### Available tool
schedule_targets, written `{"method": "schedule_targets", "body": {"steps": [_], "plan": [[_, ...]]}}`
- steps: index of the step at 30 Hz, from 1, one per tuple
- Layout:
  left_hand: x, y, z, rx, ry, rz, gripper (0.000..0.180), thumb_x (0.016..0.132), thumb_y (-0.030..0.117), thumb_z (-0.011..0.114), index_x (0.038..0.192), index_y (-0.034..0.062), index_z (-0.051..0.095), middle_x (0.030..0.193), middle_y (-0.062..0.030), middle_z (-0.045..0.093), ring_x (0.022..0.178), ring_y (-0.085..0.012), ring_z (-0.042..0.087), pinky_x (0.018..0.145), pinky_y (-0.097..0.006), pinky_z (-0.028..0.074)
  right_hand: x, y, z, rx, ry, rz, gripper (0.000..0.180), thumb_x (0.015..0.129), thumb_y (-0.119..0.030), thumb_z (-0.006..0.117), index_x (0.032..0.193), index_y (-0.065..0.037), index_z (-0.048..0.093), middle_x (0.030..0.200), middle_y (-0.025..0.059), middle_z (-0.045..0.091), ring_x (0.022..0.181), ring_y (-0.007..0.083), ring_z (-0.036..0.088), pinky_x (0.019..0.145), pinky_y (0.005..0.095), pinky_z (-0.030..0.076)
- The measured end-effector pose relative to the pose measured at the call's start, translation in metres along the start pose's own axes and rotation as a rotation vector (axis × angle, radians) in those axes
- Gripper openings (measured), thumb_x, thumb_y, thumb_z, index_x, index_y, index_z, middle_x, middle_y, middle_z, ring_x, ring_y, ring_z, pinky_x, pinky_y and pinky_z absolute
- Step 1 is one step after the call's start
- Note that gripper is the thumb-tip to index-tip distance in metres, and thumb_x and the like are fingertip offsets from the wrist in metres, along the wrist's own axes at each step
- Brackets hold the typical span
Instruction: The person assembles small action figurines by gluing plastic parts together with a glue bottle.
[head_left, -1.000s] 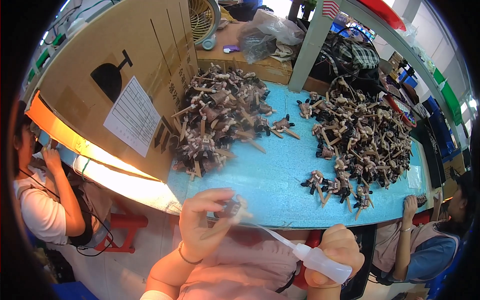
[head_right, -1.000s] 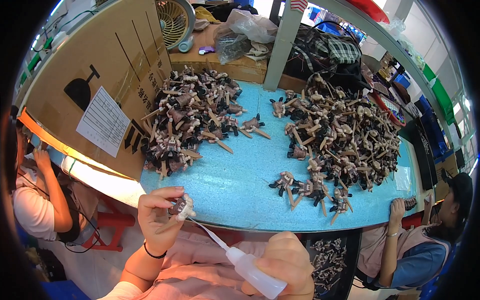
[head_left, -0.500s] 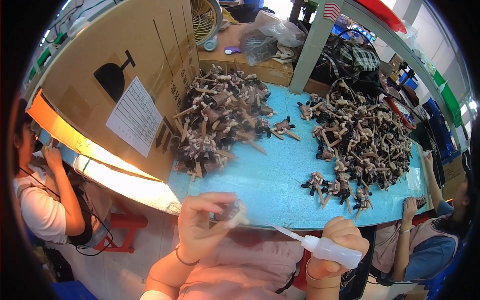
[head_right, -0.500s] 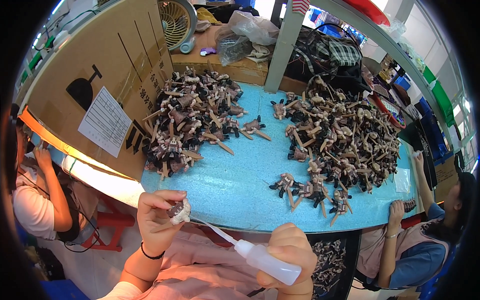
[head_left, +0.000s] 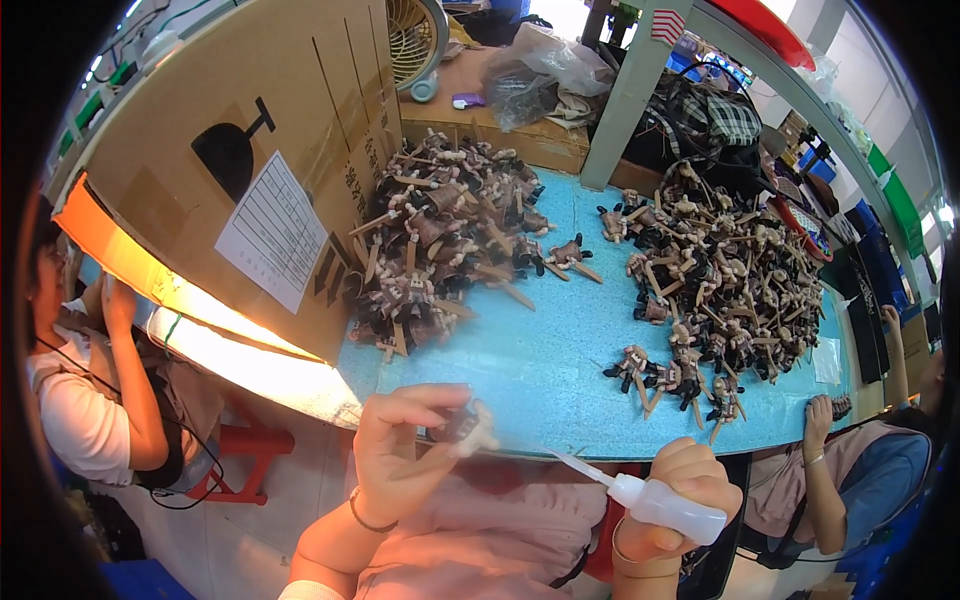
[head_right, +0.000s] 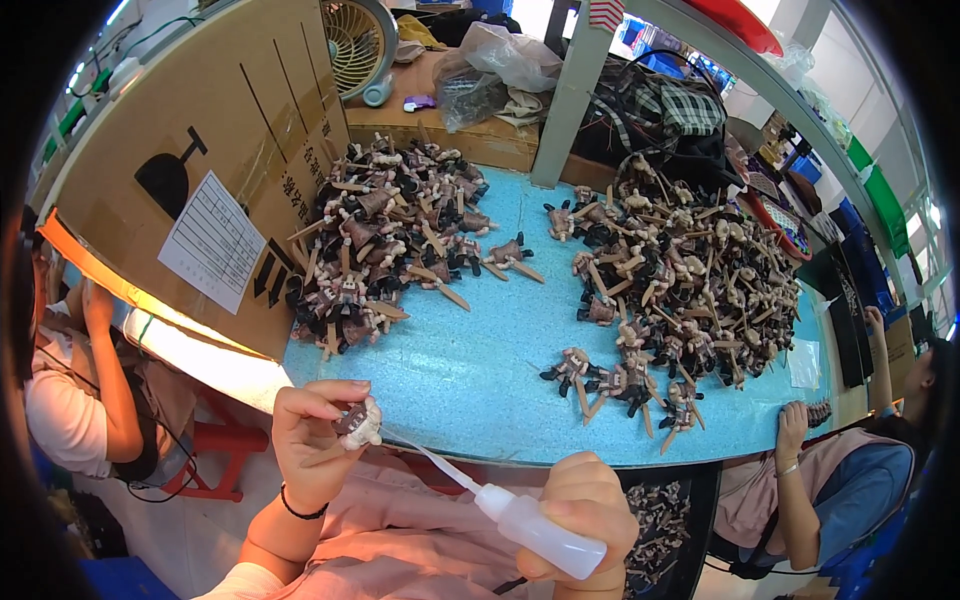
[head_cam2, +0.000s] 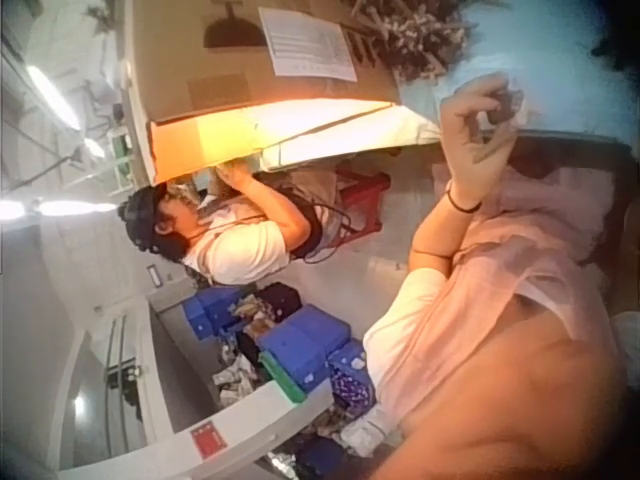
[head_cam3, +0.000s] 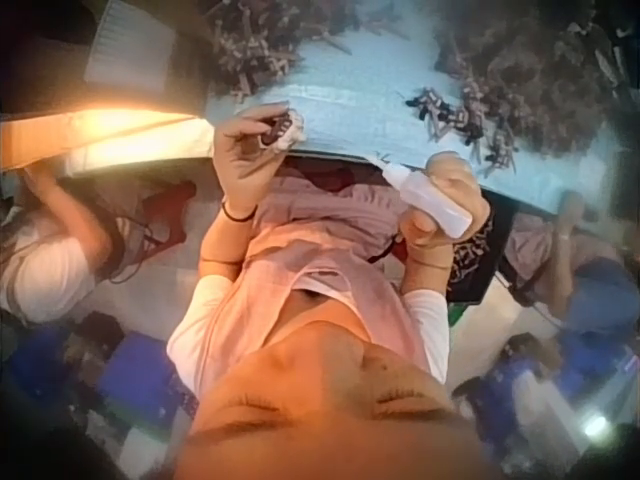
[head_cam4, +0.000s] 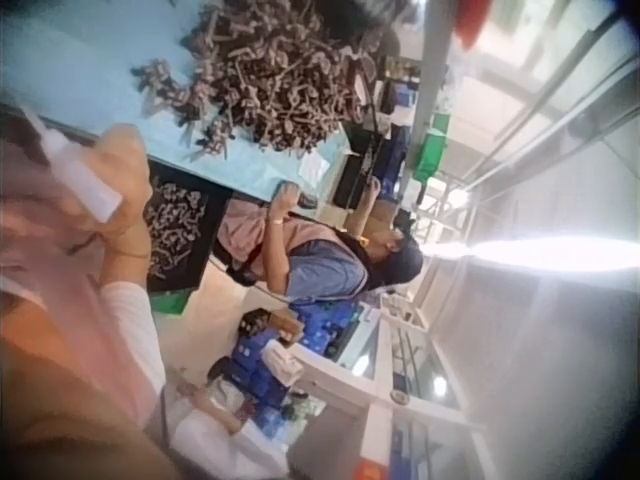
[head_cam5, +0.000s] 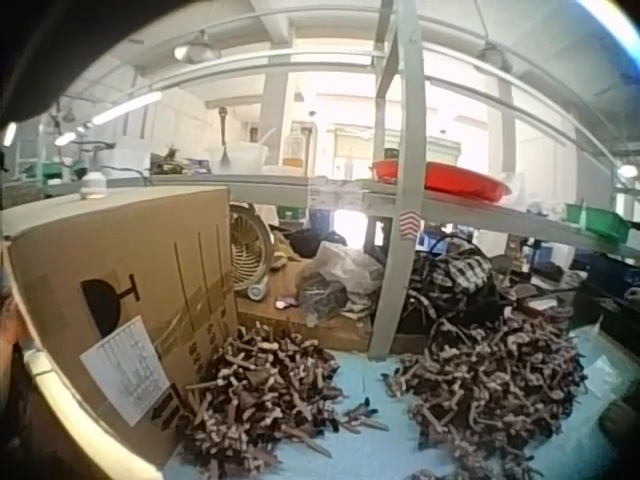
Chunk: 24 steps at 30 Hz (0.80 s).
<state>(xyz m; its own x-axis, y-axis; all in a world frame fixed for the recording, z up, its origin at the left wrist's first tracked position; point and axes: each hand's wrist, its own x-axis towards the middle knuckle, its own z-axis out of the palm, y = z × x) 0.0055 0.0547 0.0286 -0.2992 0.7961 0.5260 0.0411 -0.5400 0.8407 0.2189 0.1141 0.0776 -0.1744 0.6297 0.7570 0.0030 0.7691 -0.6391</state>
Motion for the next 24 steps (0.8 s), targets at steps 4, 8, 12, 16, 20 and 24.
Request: {"method": "schedule_targets", "body": {"steps": [4, 8, 12, 16, 20, 24], "plan": [[-0.002, 0.000, -0.001, 0.009, 0.003, -0.007, 0.037, 0.075, -0.008, 0.066, 0.100, 0.0055, 0.044, 0.113, -0.0202, 0.054, 0.101, -0.0247, 0.057, 0.084, -0.035, 0.049, 0.001, 0.001, 0.004, -0.020, 0.001, -0.023, 0.054, 0.080, -0.056, 0.059, 0.091, -0.007, 0.041, 0.069, 0.0024, 0.043, 0.056, 0.0132, 0.042, 0.053, 0.0266, 0.033], [-0.002, 0.000, -0.001, 0.018, -0.001, 0.008, 0.037, 0.074, -0.008, 0.067, 0.101, 0.0059, 0.044, 0.114, -0.0203, 0.054, 0.101, -0.0248, 0.057, 0.085, -0.035, 0.048, 0.003, -0.001, 0.004, -0.067, -0.046, -0.046, 0.054, 0.080, -0.056, 0.059, 0.092, -0.006, 0.041, 0.070, 0.0029, 0.044, 0.057, 0.0135, 0.043, 0.053, 0.0269, 0.034], [-0.003, -0.001, -0.001, 0.026, -0.002, 0.011, 0.038, 0.074, -0.008, 0.067, 0.101, 0.0057, 0.044, 0.114, -0.0201, 0.054, 0.102, -0.0248, 0.057, 0.085, -0.035, 0.048, 0.001, -0.001, 0.003, -0.088, -0.067, -0.067, 0.054, 0.080, -0.057, 0.059, 0.091, -0.007, 0.041, 0.071, 0.0027, 0.043, 0.057, 0.0137, 0.042, 0.053, 0.0270, 0.034], [-0.003, 0.001, -0.001, 0.019, 0.005, -0.002, 0.038, 0.074, -0.008, 0.067, 0.101, 0.0052, 0.043, 0.114, -0.0202, 0.054, 0.101, -0.0248, 0.057, 0.085, -0.035, 0.049, 0.001, -0.001, 0.000, -0.103, -0.108, -0.081, 0.054, 0.080, -0.057, 0.058, 0.091, -0.007, 0.040, 0.070, 0.0024, 0.042, 0.056, 0.0139, 0.041, 0.052, 0.0273, 0.034], [0.000, 0.001, 0.001, 0.023, 0.042, -0.031, 0.039, 0.072, -0.009, 0.068, 0.097, 0.0065, 0.042, 0.108, -0.0175, 0.056, 0.102, -0.0245, 0.056, 0.086, -0.034, 0.048, -0.001, -0.001, -0.002, -0.049, -0.096, -0.061, 0.054, 0.081, -0.057, 0.058, 0.091, -0.007, 0.040, 0.070, 0.0030, 0.042, 0.057, 0.0139, 0.041, 0.051, 0.0280, 0.033], [-0.001, 0.001, -0.002, -0.051, 0.089, -0.078, 0.041, 0.070, -0.013, 0.067, 0.096, 0.0058, 0.041, 0.108, -0.0181, 0.055, 0.098, -0.0225, 0.057, 0.084, -0.033, 0.048, 0.000, 0.008, 0.015, 0.026, 0.091, 0.025, 0.053, 0.082, -0.053, 0.059, 0.092, -0.005, 0.040, 0.071, 0.0035, 0.044, 0.057, 0.0128, 0.040, 0.051, 0.0274, 0.033]]}}
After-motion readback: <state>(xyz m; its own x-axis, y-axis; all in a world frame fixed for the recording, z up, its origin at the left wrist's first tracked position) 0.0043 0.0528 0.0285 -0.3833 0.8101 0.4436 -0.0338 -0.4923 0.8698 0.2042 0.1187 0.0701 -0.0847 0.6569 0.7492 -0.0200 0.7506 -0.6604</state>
